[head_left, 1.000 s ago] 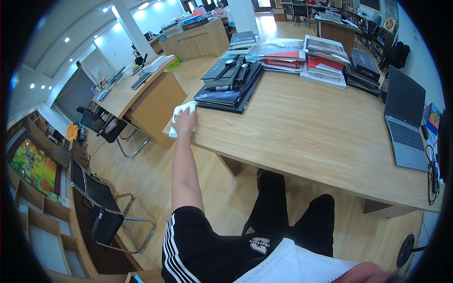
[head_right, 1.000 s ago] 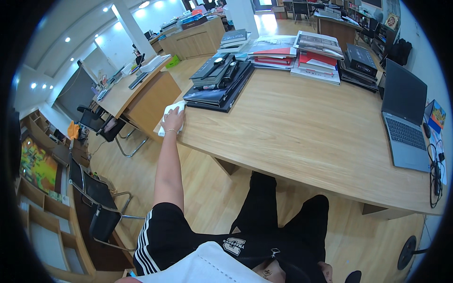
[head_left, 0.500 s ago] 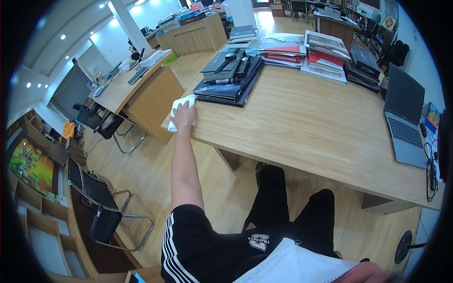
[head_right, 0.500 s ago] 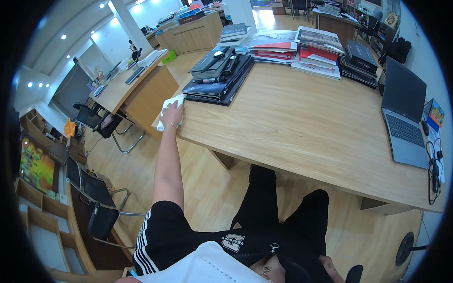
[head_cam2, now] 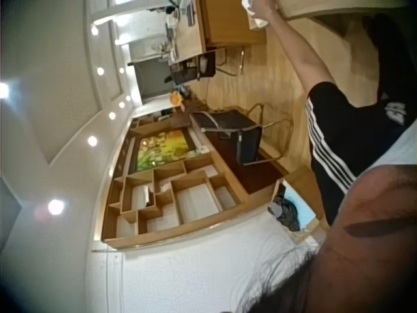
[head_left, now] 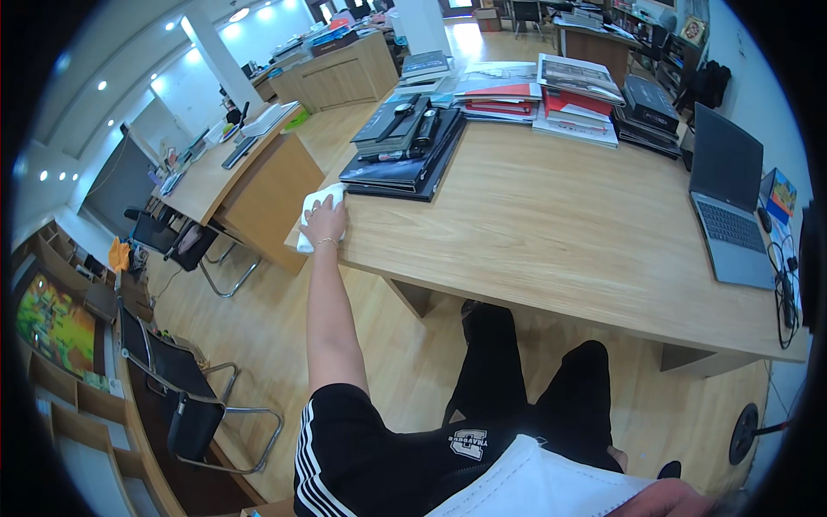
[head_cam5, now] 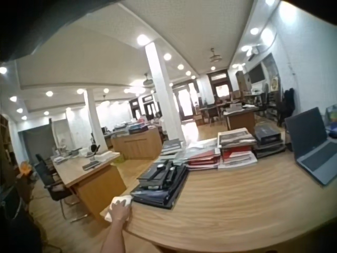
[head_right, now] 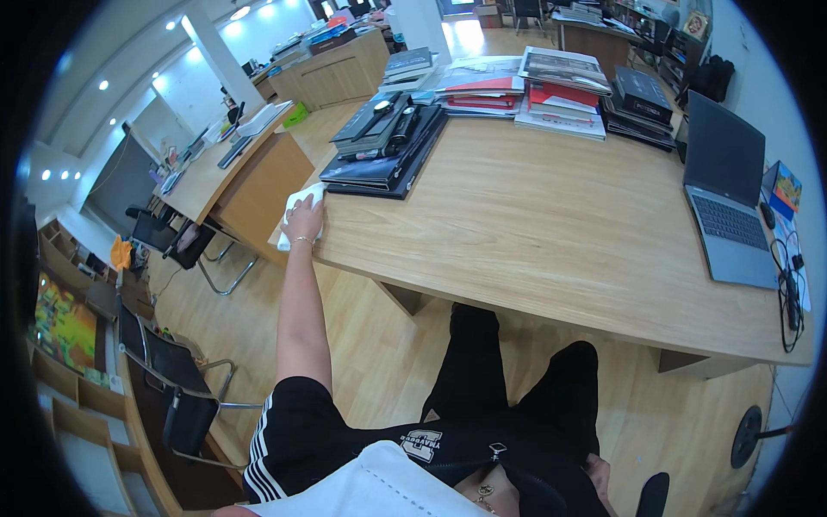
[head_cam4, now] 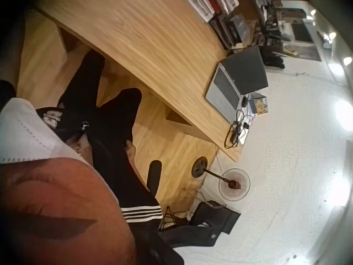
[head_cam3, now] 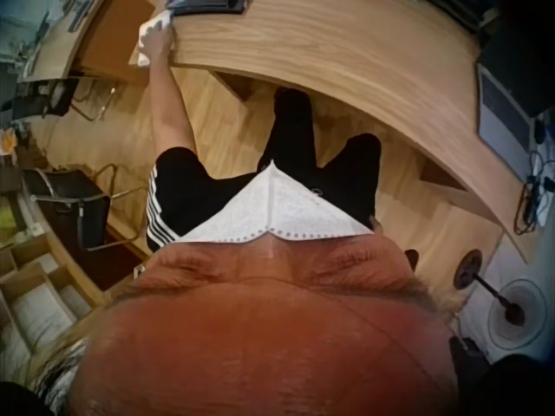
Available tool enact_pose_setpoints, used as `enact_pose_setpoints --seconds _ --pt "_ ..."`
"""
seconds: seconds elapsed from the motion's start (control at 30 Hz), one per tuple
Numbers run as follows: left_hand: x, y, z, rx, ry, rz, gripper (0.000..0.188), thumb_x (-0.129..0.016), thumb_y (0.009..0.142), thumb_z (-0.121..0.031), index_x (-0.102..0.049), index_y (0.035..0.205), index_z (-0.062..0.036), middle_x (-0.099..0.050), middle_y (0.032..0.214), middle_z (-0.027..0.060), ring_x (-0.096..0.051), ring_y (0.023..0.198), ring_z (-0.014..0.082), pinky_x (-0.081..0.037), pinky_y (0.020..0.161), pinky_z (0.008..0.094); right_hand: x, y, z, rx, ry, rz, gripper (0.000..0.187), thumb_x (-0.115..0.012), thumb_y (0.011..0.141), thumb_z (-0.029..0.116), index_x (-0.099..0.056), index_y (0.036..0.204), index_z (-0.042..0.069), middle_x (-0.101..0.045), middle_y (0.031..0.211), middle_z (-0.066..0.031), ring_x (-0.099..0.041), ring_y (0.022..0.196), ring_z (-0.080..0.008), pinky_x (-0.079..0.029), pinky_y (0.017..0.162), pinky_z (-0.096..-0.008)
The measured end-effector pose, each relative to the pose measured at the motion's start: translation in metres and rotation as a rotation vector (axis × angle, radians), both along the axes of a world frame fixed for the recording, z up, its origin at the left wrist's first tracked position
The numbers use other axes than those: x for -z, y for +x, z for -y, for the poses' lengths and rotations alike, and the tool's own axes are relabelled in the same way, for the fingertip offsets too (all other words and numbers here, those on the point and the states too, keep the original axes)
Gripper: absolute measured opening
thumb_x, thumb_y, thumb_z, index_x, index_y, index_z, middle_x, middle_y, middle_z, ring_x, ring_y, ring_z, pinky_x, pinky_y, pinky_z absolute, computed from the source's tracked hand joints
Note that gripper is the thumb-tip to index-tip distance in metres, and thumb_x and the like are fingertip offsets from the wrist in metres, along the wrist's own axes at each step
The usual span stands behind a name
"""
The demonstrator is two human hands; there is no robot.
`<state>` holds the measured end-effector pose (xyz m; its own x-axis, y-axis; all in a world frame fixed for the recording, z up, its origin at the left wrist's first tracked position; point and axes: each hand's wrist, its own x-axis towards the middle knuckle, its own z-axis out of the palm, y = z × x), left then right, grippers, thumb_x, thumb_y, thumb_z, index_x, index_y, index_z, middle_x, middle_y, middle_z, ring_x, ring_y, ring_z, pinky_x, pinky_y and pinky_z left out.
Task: The person wipes down the wooden desk surface using a cloth.
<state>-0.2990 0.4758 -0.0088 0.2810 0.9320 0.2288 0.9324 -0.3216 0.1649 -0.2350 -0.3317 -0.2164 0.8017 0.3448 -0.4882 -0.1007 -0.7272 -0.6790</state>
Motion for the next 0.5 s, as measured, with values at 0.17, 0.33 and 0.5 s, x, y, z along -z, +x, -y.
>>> enact_pose_setpoints --seconds 0.17,0.33,0.5 --pt "-0.002 0.002 0.000 -0.005 -0.006 -0.011 0.053 -0.043 0.096 -0.049 -0.047 0.144 -0.0273 -0.041 0.152 0.0055 -0.035 0.140 0.0333 -0.024 0.111 0.0619 -0.016 0.004 0.010 -0.002 0.023 -0.236 0.011 -0.068 0.074 0.006 -0.059 0.075 0.000 -0.058 0.066 -0.0117 -0.054 0.064 -0.0149 -0.044 0.059 -0.0341" --pt "-0.002 0.002 0.003 -0.009 -0.016 -0.029 0.053 -0.043 0.096 -0.049 -0.047 0.144 -0.0271 -0.040 0.152 0.0054 -0.035 0.140 0.0330 -0.025 0.111 0.0617 -0.037 0.015 0.010 -0.027 0.069 -0.519 0.012 -0.067 0.076 0.006 -0.057 0.077 0.000 -0.058 0.067 -0.0114 -0.052 0.063 -0.0157 -0.044 0.061 -0.0339" --pt "-0.001 0.000 0.002 0.009 -0.024 -0.021 0.052 -0.043 0.096 -0.049 -0.047 0.144 -0.0270 -0.040 0.152 0.0051 -0.035 0.140 0.0329 -0.025 0.111 0.0618 -0.003 0.023 0.025 -0.253 0.098 -0.277 0.011 -0.065 0.079 0.004 -0.055 0.081 0.000 -0.057 0.070 -0.0104 -0.054 0.065 -0.0167 -0.045 0.063 -0.0336"
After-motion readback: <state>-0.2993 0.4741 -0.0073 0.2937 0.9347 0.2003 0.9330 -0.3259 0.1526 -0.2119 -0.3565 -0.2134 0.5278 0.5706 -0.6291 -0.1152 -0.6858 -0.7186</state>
